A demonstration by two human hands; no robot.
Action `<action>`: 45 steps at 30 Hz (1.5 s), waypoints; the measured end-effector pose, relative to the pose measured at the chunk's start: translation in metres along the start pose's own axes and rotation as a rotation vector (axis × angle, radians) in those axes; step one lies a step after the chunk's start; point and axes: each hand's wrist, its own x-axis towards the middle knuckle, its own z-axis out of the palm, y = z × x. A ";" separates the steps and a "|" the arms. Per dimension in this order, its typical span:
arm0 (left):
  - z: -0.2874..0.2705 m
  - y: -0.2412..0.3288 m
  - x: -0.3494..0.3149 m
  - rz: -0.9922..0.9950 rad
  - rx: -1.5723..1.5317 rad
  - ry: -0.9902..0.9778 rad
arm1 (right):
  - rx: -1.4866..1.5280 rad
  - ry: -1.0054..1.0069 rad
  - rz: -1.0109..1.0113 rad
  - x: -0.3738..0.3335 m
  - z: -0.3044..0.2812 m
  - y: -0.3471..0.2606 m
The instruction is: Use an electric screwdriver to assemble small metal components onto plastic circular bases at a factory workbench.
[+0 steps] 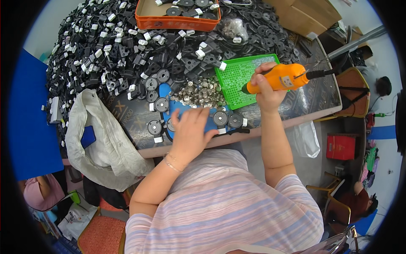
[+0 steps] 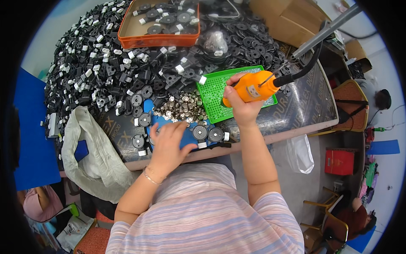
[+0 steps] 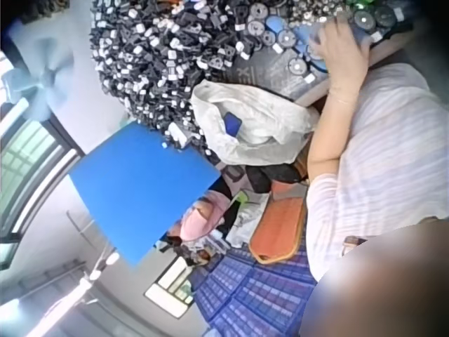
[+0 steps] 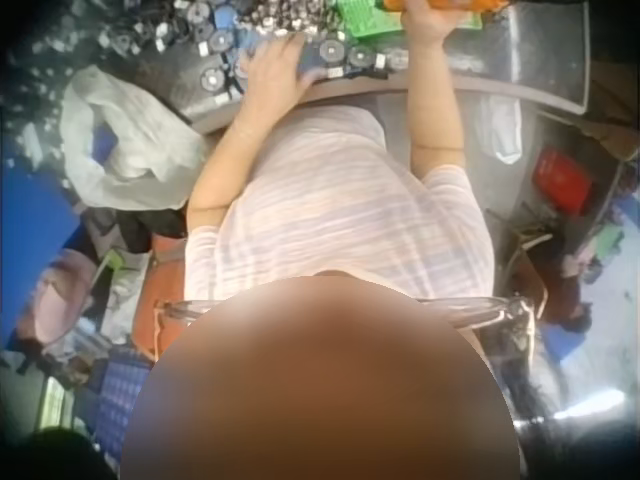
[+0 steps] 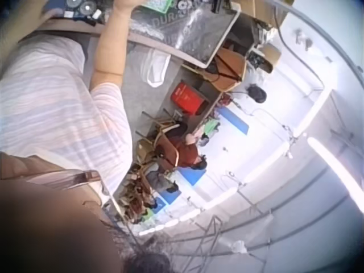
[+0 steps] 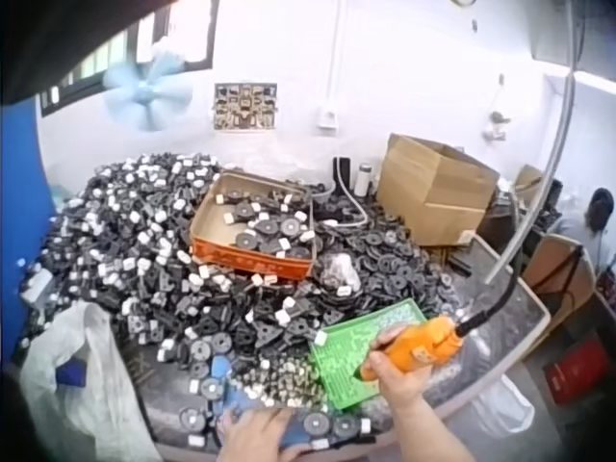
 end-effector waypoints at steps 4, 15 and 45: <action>-0.026 -0.023 -0.012 -0.076 0.090 0.080 | -0.024 0.006 -0.010 0.001 -0.002 0.005; -0.041 -0.048 -0.027 -0.236 0.142 0.001 | 0.097 -0.021 0.014 0.004 -0.003 0.006; -0.027 -0.062 -0.030 -0.243 0.147 0.041 | 0.238 -0.587 0.080 -0.039 0.140 0.009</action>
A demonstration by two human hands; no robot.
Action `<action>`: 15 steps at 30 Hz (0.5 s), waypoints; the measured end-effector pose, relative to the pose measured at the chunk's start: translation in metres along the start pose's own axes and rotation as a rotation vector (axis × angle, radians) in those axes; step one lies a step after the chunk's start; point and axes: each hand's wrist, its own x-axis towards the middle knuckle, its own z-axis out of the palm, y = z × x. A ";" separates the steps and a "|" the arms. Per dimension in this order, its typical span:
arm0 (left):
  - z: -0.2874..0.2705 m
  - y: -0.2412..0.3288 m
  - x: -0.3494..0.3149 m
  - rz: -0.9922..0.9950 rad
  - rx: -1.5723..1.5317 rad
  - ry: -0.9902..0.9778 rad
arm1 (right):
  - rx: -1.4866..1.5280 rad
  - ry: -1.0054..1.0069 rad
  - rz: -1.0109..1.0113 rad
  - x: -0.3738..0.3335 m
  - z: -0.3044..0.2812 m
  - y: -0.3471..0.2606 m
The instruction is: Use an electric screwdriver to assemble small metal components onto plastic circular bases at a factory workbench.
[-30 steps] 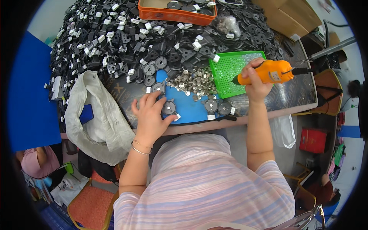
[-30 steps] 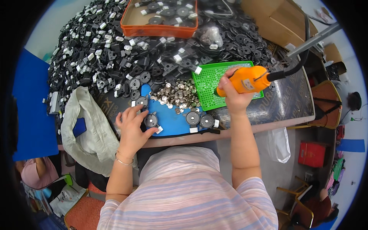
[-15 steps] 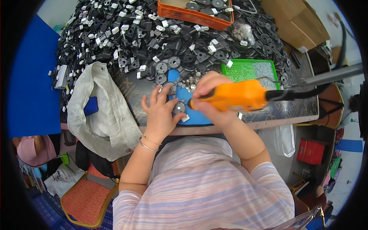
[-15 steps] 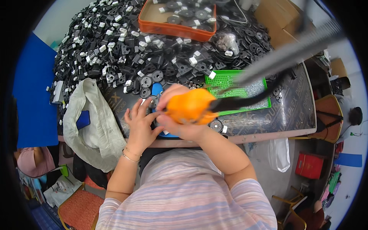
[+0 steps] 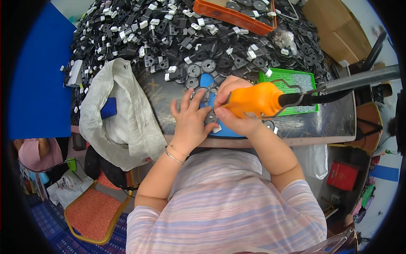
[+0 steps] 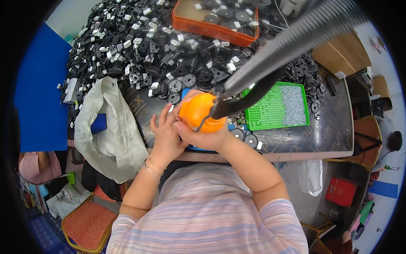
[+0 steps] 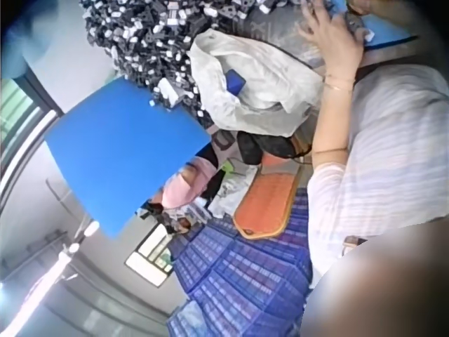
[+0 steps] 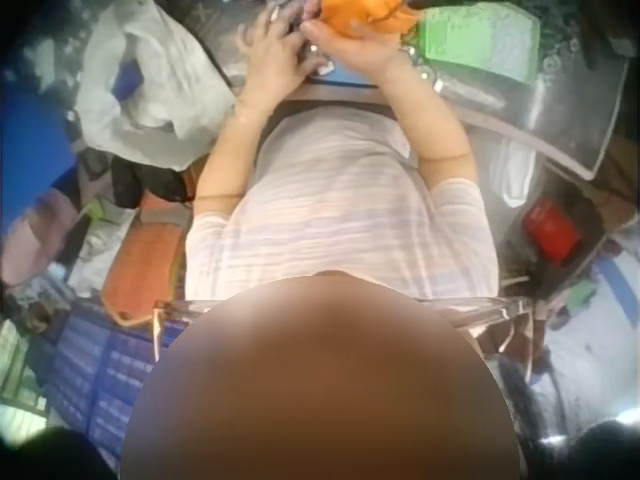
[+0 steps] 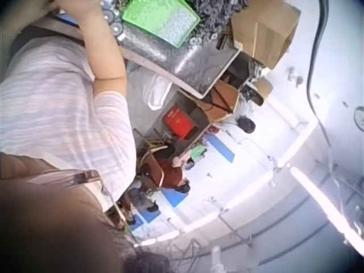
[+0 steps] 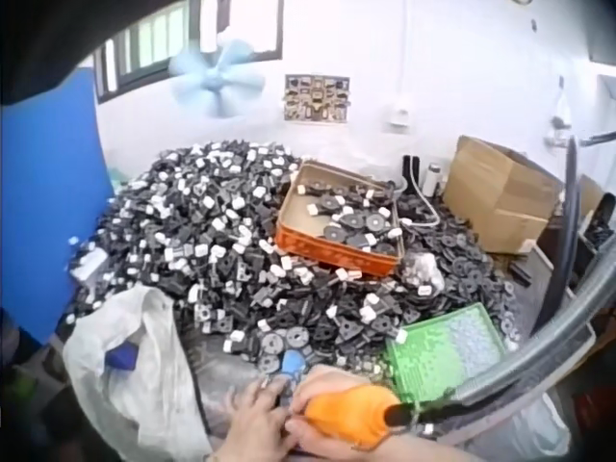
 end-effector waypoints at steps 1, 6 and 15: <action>0.001 -0.001 0.000 0.004 -0.025 0.014 | -0.019 -0.012 -0.004 0.000 0.001 0.001; 0.003 -0.003 -0.002 0.004 -0.031 0.029 | -0.161 -0.096 -0.040 0.001 -0.002 0.002; 0.001 -0.003 -0.001 0.038 -0.044 0.001 | 0.028 -0.213 -0.076 0.017 -0.020 -0.003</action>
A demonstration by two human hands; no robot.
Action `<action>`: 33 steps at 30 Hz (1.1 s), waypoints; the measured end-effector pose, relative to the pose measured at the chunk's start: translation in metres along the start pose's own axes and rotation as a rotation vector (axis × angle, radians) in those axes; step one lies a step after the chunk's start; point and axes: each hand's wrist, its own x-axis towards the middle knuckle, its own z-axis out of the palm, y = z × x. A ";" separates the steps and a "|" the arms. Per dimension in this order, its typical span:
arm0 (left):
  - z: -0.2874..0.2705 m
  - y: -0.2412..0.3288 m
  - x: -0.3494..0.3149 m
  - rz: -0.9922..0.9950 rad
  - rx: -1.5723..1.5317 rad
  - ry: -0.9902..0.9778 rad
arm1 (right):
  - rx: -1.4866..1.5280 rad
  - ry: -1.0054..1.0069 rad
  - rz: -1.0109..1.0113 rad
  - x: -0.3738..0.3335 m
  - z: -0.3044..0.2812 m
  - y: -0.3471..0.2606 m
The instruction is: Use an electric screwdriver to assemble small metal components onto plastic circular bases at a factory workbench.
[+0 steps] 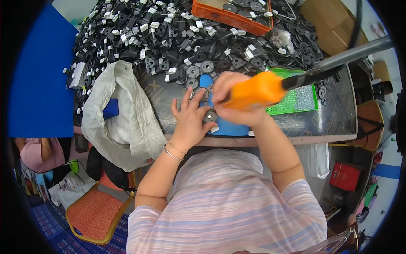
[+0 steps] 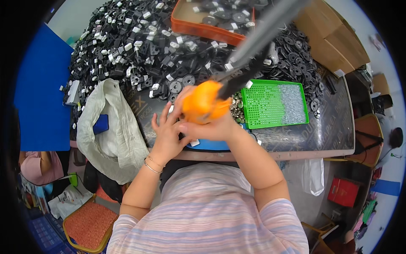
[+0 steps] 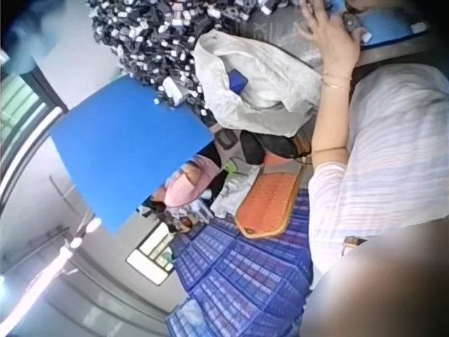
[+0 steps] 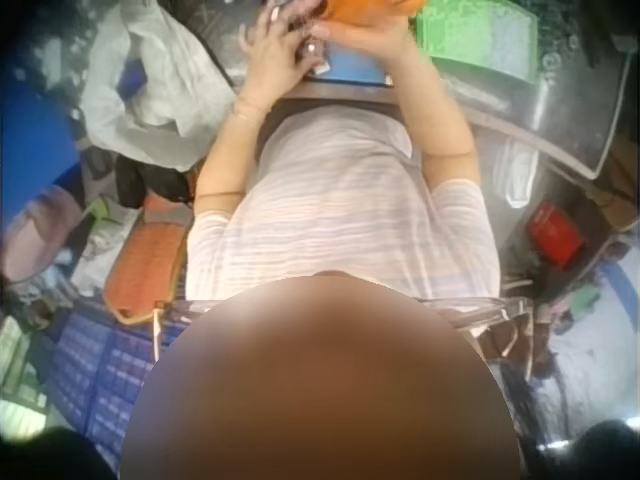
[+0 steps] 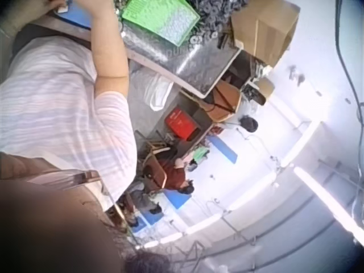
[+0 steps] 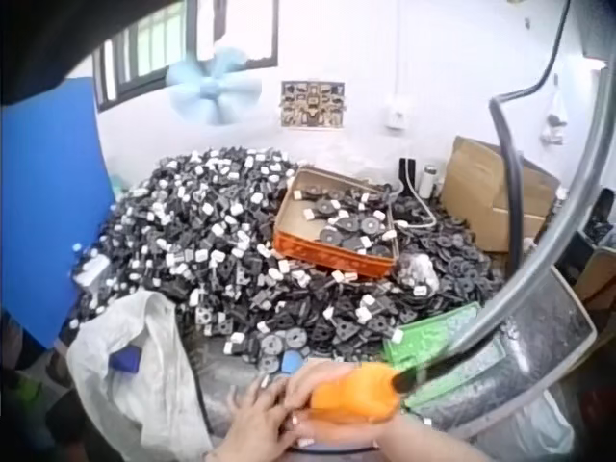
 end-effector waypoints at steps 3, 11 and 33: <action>-0.003 0.004 0.001 0.021 0.007 -0.025 | 0.287 0.081 0.009 0.000 -0.021 -0.030; 0.005 0.036 0.015 0.171 -0.084 -0.065 | -0.261 0.810 -0.008 -0.070 -0.100 -0.060; 0.028 0.040 0.015 0.112 -0.385 -0.126 | -0.297 0.820 0.007 -0.090 -0.104 -0.050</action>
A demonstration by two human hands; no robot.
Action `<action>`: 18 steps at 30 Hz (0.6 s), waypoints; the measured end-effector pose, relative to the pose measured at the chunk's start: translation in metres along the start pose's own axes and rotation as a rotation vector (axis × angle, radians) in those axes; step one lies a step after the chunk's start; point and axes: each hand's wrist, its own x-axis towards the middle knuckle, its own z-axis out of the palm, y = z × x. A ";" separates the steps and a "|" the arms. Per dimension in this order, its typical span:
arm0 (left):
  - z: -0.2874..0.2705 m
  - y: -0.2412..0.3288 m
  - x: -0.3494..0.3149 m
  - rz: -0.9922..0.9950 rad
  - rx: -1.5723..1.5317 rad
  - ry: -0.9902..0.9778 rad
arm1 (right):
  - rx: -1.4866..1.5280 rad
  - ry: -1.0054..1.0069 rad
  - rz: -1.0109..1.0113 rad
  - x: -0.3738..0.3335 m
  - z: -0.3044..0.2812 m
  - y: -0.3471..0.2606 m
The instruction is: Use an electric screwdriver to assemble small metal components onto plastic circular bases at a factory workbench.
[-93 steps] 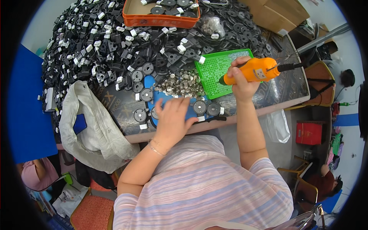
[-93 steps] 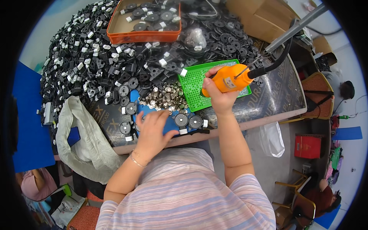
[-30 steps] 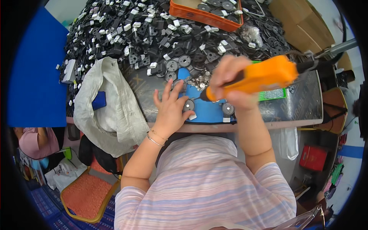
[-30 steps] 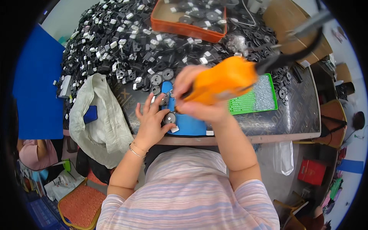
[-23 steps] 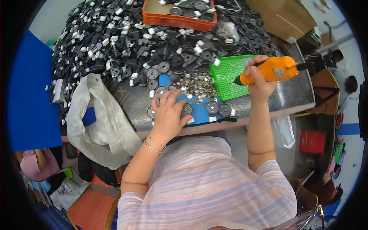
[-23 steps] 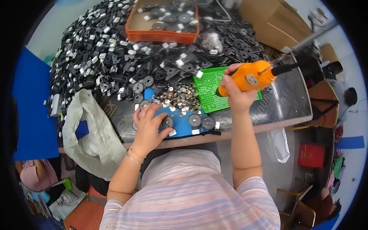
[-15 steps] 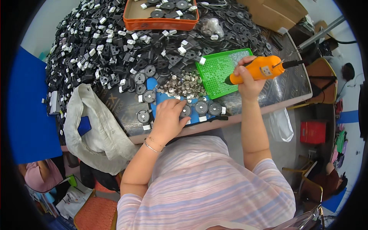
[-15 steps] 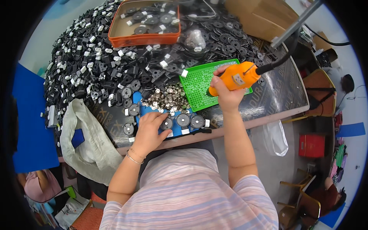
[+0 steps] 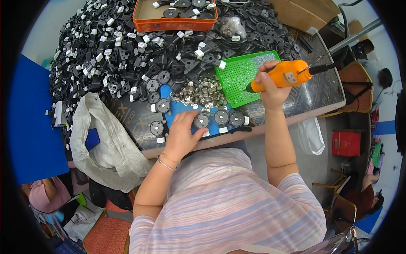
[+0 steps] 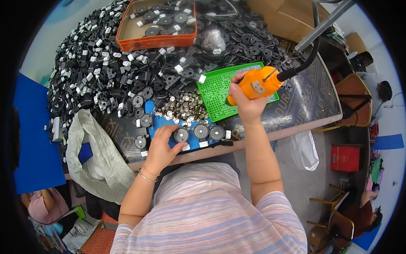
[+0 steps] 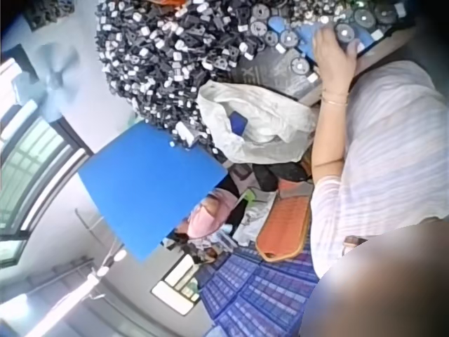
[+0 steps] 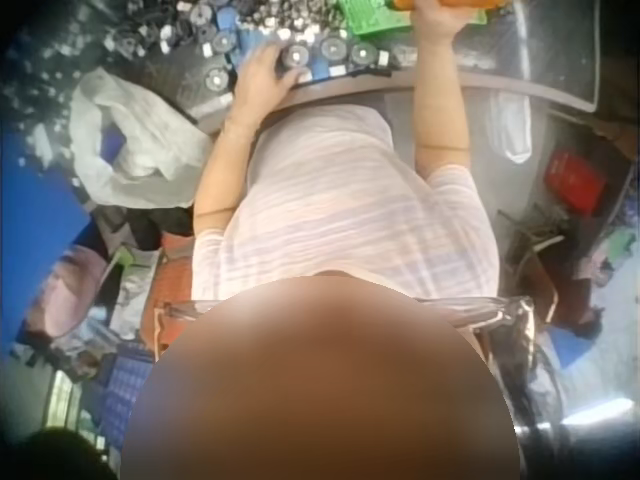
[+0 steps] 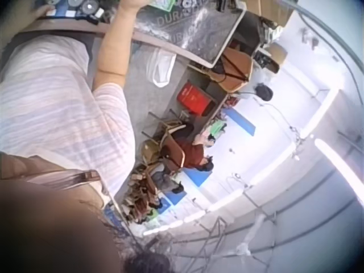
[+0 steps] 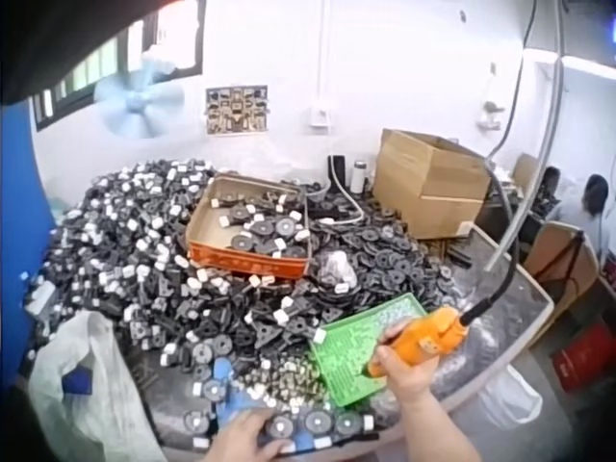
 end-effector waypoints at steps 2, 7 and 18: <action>0.002 0.000 -0.001 -0.001 -0.021 0.018 | 0.011 -0.016 0.000 0.000 0.001 0.000; 0.010 -0.007 -0.002 -0.004 -0.066 0.081 | -0.009 0.005 0.016 0.002 0.003 -0.001; 0.012 -0.014 -0.001 -0.026 -0.147 0.068 | 0.183 -0.425 0.001 -0.034 0.072 -0.020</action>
